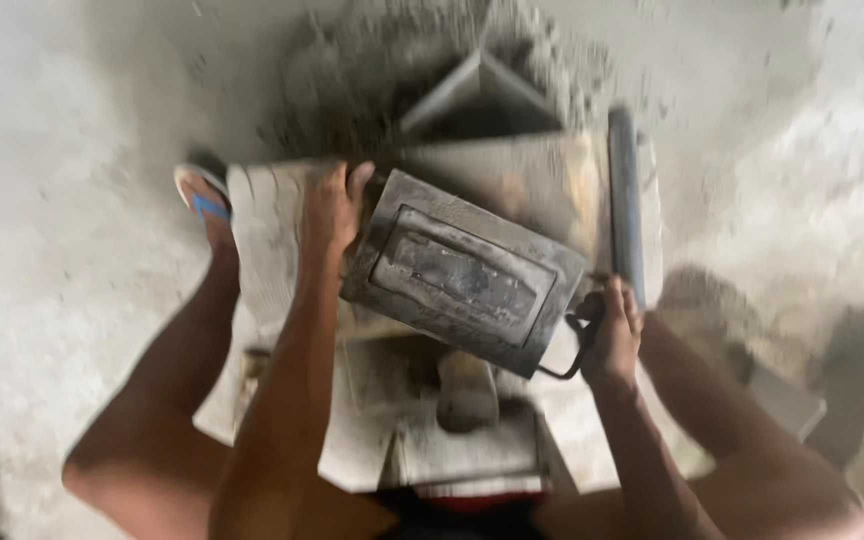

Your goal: The person fills a manual mold with a dry cement mixture, compacts the material using a wooden block and a metal tamper, levels the surface with a trowel, and then removes and stacks the finished brick.

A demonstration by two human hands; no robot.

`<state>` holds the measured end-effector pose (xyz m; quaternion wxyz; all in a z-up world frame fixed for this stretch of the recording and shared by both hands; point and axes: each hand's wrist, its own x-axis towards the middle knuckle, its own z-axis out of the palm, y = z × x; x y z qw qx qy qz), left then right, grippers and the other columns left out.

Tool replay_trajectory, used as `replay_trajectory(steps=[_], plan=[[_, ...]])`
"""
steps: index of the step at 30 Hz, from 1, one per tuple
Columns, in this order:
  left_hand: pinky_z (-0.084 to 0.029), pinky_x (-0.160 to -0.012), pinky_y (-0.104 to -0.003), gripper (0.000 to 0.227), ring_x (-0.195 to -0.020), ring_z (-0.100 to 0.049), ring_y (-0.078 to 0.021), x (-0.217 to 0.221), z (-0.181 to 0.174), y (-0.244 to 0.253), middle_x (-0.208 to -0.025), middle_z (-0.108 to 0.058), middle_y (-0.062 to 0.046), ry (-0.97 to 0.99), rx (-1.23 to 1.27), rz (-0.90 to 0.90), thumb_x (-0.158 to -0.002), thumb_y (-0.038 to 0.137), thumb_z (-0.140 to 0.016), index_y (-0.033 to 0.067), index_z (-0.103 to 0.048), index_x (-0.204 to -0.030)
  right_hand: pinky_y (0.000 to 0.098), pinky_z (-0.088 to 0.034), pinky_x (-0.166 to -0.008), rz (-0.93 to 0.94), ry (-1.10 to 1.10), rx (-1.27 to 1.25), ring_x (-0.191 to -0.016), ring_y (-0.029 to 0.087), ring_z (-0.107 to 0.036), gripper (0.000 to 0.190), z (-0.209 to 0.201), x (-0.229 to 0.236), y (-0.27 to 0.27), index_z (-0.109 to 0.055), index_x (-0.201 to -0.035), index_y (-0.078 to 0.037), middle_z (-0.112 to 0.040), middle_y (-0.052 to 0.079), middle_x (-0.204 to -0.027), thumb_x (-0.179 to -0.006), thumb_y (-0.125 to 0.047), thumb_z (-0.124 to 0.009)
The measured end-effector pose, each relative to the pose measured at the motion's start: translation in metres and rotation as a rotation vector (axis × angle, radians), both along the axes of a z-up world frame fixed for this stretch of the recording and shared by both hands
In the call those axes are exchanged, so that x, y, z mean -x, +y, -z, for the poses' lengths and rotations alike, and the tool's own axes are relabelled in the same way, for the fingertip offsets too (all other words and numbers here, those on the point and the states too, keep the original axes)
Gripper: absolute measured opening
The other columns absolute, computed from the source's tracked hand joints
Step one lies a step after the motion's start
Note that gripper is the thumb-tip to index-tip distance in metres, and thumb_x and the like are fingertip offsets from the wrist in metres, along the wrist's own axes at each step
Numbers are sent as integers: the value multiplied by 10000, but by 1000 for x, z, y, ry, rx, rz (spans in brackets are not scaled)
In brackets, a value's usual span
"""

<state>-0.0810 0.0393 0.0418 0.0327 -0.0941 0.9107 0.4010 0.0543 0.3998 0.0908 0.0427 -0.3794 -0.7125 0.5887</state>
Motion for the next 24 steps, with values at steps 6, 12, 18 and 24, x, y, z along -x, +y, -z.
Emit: replay_trajectory(steps=[6,12,18,24], plan=[[-261,-1270,-610,769,-1522,-369,-438,-185,-8,2,-1604,-430,-288,-292,-208,29,-1133,594,-332,-30,-387,-1578,619,-390,-1158,282,-390,975,-1354,514,-571,786,-19,-101,13,-599,-1410,-51,-559,284,-1524,-923,-662,-515],[-416,-541,-349,530,-467,-395,-138,-311,20,14,-566,-388,-42,-224,-287,-221,-1195,514,-344,157,-426,-812,514,-557,-923,-42,-652,702,-1074,412,-731,660,10,-121,58,-665,-1299,-48,-709,268,-1257,-976,-608,-533],[-432,-585,-458,516,-569,-488,-273,-293,84,29,-673,-502,-203,-380,-194,-289,-1172,453,-394,43,-479,-871,440,-561,-831,-505,-787,-361,-1038,255,-746,451,188,-179,124,-689,-1243,-114,-730,87,-1114,-1097,-470,-455],[-413,-598,-378,456,-632,-458,-196,-289,210,45,-678,-496,-149,-428,-317,-366,-1137,444,-445,72,-521,-885,510,-491,-690,-266,-787,-579,-851,383,-760,514,307,-147,108,-715,-981,25,-741,231,-826,-1134,-304,-350]])
